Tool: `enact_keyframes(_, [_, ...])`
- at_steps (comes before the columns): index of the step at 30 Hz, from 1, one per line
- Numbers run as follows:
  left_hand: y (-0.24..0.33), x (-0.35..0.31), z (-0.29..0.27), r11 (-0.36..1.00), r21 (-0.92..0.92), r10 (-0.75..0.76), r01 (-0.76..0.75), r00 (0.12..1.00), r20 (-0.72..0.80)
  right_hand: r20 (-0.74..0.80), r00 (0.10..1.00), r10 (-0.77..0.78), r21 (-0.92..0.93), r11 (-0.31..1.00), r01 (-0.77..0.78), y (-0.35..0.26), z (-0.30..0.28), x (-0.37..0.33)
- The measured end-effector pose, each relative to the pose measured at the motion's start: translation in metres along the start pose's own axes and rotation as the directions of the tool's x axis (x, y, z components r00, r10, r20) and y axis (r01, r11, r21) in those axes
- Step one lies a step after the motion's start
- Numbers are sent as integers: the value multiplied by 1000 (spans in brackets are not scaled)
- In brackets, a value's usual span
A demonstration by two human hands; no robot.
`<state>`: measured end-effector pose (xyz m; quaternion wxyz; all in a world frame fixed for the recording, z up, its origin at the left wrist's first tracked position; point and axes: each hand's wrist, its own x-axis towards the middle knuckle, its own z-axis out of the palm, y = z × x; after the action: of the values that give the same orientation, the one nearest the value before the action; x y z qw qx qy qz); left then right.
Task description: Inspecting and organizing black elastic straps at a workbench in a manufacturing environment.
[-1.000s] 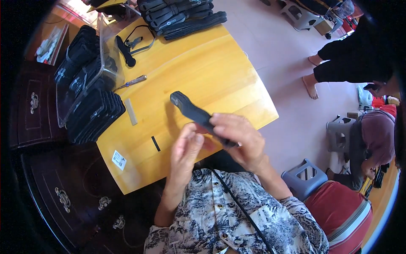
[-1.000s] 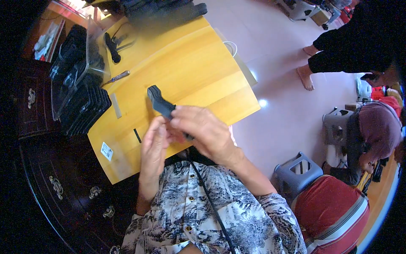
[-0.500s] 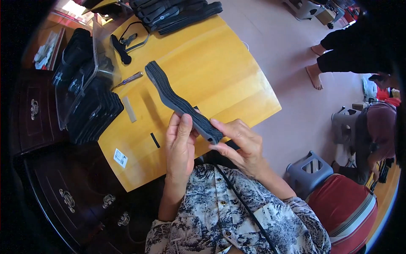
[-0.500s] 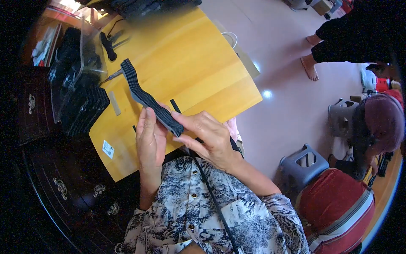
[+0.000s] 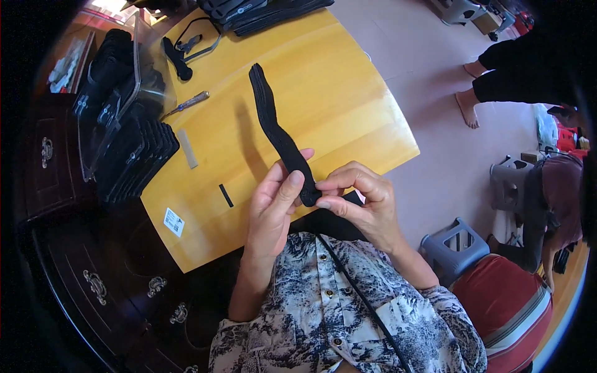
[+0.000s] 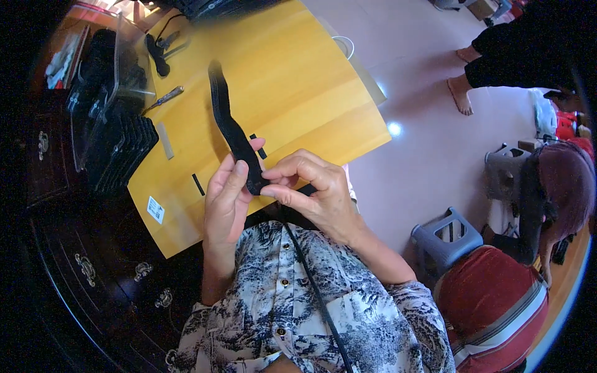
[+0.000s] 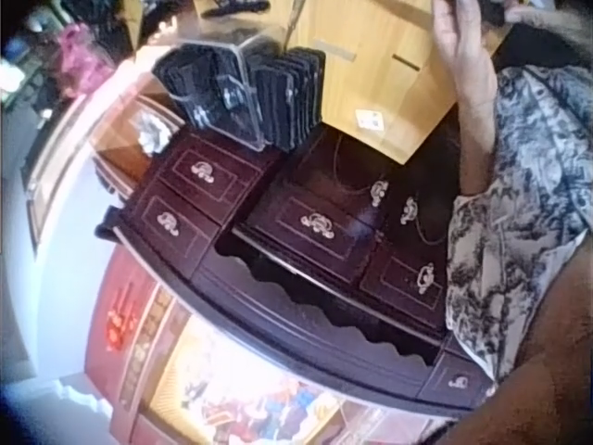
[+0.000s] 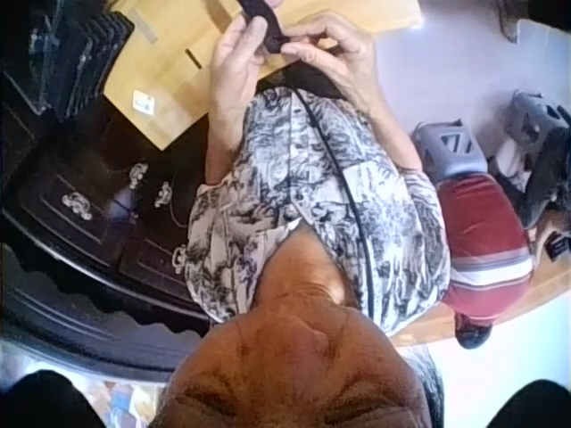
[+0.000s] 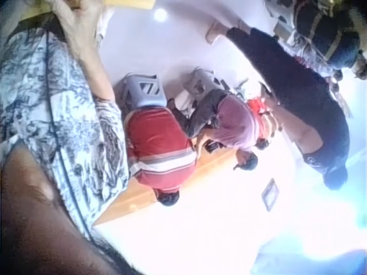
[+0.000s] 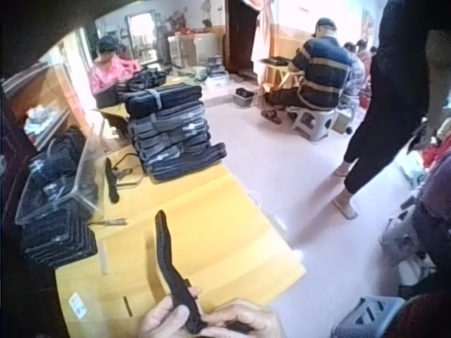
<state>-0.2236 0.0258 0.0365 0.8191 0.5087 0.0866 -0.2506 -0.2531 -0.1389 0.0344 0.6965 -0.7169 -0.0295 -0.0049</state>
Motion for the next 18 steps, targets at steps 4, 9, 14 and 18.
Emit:
enact_keyframes(4, [2,-2,6,999,-42,21,-19,999,37,13,1000,13,-15,1000,-13,4,0,3])
enact_keyframes(9, [-1,1,8,994,21,112,-111,993,-32,25,996,-89,-71,993,91,3,-2,5])
enact_keyframes(14, [-1,3,6,984,79,162,-157,985,-63,16,996,-84,-120,989,86,0,1,4])
enact_keyframes(18, [0,4,1,981,93,175,-173,985,-12,25,1000,-1,45,999,0,2,0,4])
